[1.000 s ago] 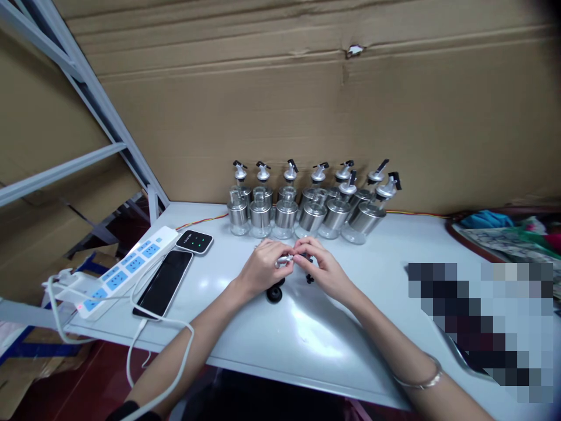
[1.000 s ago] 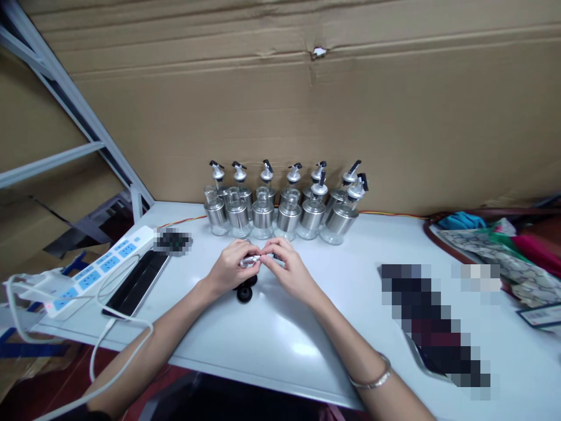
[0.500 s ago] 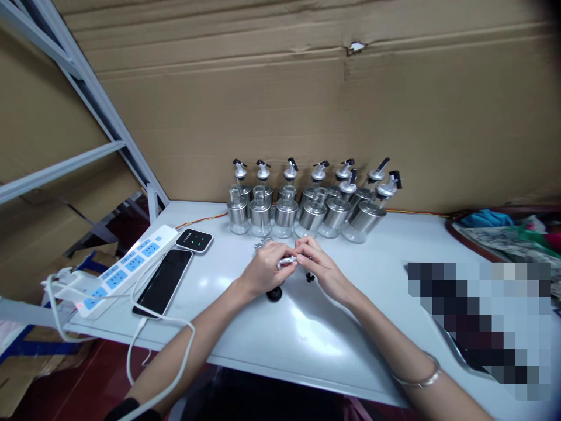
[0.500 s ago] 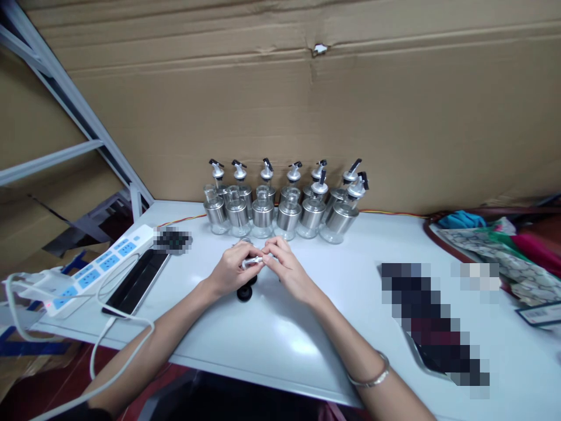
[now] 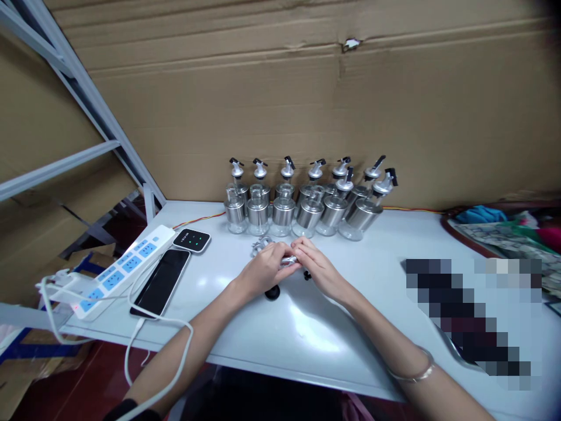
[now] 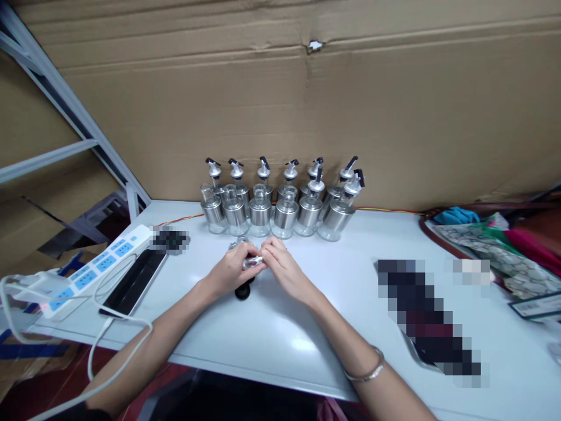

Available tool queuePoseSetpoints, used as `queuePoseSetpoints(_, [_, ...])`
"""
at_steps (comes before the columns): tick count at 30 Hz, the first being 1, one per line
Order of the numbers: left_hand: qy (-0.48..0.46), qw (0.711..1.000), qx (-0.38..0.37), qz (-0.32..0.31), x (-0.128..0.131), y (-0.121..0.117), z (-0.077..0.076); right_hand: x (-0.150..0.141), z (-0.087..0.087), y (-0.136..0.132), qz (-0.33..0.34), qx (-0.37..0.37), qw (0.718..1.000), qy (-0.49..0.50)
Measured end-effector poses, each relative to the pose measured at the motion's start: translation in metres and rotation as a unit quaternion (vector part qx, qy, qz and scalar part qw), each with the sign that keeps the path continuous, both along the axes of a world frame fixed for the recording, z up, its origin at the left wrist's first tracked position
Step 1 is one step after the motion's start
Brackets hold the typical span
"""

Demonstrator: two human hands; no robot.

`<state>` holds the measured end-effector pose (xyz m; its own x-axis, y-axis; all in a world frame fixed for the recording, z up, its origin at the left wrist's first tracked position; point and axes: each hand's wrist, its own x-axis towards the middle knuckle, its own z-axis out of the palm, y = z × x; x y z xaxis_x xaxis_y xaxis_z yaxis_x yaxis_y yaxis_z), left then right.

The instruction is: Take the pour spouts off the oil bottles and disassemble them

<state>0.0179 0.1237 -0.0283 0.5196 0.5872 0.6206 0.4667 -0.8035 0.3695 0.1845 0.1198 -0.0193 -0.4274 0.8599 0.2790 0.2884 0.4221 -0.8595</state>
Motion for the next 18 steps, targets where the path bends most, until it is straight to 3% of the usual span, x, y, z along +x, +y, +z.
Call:
queuePoseSetpoints(4, [0.012,1.0,0.01,-0.001,-0.001,0.001,0.003,0.001,0.005,-0.001,-0.01,0.035,0.997,-0.061])
queuePoseSetpoints(6, [0.024,1.0,0.011,0.007,-0.001,0.002,0.005,0.009,0.007,0.0,-0.062,0.086,0.983,-0.149])
queuePoseSetpoints(8, [0.025,0.999,0.017,0.012,-0.002,0.002,0.007,0.028,0.009,0.001,-0.165,0.137,0.944,-0.251])
queuePoseSetpoints(10, [0.014,0.999,0.028,0.014,-0.003,0.001,0.01,0.057,0.009,0.0,-0.264,0.138,0.895,-0.333])
queuePoseSetpoints(13, [-0.001,0.999,0.051,0.016,-0.003,0.001,0.014,0.113,0.007,-0.006,-0.392,0.019,0.808,-0.44])
queuePoseSetpoints(16, [0.001,0.998,0.052,0.018,-0.004,0.0,0.016,0.164,0.0,-0.017,-0.464,-0.125,0.74,-0.471])
queuePoseSetpoints(18, [0.007,0.999,0.042,0.019,-0.004,0.0,0.015,0.184,-0.005,-0.023,-0.473,-0.199,0.727,-0.457])
